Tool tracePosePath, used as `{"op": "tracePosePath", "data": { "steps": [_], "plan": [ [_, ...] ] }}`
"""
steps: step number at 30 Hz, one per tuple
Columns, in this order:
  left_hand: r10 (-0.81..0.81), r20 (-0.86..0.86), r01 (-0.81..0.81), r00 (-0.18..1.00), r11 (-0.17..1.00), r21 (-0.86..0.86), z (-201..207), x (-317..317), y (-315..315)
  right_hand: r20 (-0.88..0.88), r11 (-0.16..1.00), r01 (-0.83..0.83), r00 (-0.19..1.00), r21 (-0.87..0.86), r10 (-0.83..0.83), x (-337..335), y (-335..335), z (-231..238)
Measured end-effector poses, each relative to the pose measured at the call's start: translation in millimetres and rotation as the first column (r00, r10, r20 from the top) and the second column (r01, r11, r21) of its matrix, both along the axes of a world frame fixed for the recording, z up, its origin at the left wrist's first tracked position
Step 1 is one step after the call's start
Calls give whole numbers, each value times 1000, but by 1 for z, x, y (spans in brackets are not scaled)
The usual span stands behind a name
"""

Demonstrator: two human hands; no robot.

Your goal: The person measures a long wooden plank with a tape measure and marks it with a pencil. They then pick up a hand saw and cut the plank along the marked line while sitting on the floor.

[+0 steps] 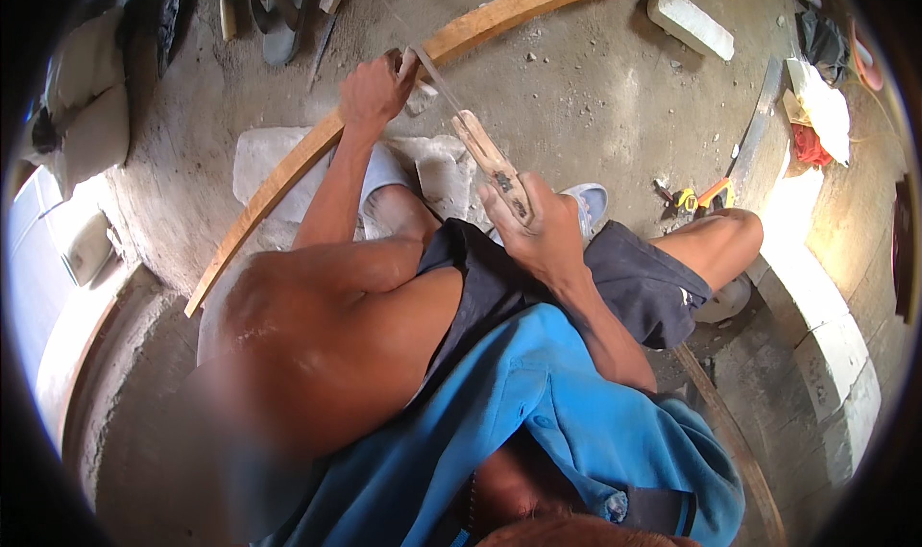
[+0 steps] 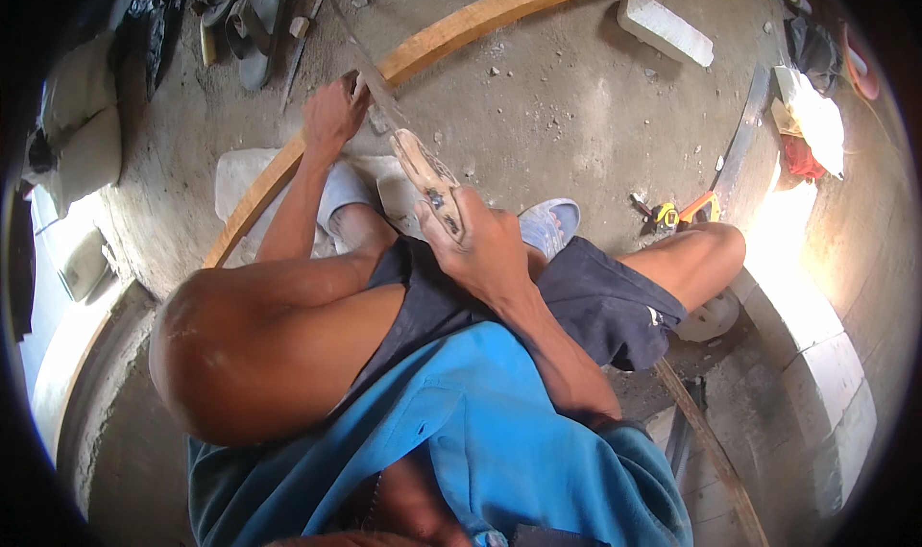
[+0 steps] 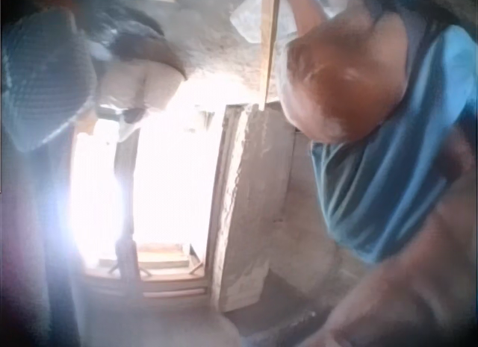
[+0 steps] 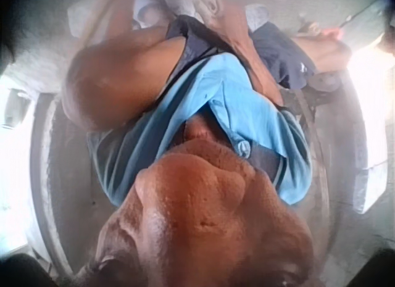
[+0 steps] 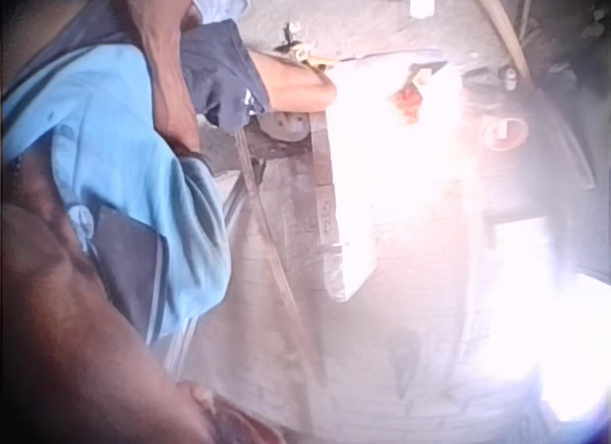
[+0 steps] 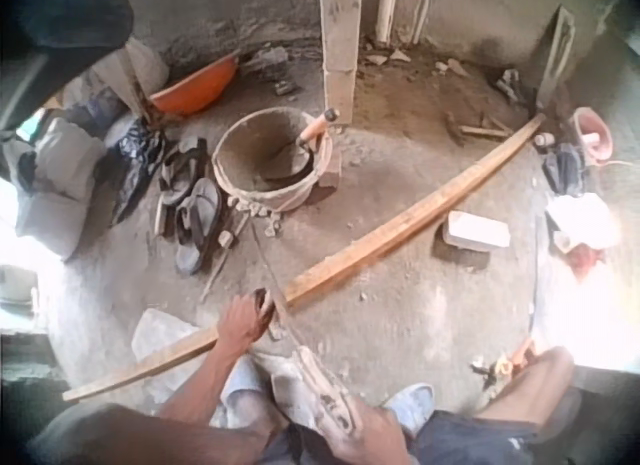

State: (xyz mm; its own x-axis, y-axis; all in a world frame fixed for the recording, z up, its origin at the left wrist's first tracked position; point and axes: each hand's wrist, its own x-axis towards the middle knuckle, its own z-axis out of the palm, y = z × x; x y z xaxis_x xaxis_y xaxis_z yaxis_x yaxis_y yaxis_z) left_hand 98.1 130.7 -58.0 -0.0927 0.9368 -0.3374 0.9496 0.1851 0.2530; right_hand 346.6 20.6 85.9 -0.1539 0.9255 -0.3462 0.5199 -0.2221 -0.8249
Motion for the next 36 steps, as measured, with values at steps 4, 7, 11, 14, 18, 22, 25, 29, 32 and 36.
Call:
{"op": "tracePosePath", "data": {
  "steps": [4, 7, 11, 14, 18, 22, 25, 29, 32, 36],
  "plan": [
    [-29, 18, 29, 999, 999, -20, -8, 2, 9, 22, 999, 37, 999, 8, -37, -2, 5, -11],
    [-12, -37, 9, 999, 998, -65, -7, -8, 14, 31, 999, 21, 999, -27, -20, 15, -29, 13],
    [-32, -118, 30, 993, 999, -21, -10, -9, 5, -31, 989, 103, 994, -110, -107, 45, -53, 44],
    [29, -65, -30, 997, 999, -24, -7, -6, 8, 34, 996, -5, 999, -91, 8, 25, -10, 34],
    [-33, -71, 36, 997, 998, 42, -9, 0, 3, 68, 993, -36, 997, -112, 43, -3, 19, -4],
    [0, -51, 1, 999, 1000, 13, 0, 0, 8, 41, 999, 18, 999, -32, -17, 17, -35, 18],
    [58, -34, -57, 998, 998, 15, -5, -5, 3, 36, 1000, 21, 999, -17, -20, 27, -42, 18],
    [28, -46, -24, 999, 996, 82, -7, 6, 3, 102, 987, -23, 995, 159, 6, -20, 16, -41],
    [-23, -18, 24, 1000, 998, 50, -21, -12, 9, 42, 983, -16, 999, -185, 24, -23, 32, -25],
    [54, 16, -55, 998, 998, 25, -9, -8, 8, 40, 990, -6, 999, -138, 12, 29, -46, 9]
  ]
}}
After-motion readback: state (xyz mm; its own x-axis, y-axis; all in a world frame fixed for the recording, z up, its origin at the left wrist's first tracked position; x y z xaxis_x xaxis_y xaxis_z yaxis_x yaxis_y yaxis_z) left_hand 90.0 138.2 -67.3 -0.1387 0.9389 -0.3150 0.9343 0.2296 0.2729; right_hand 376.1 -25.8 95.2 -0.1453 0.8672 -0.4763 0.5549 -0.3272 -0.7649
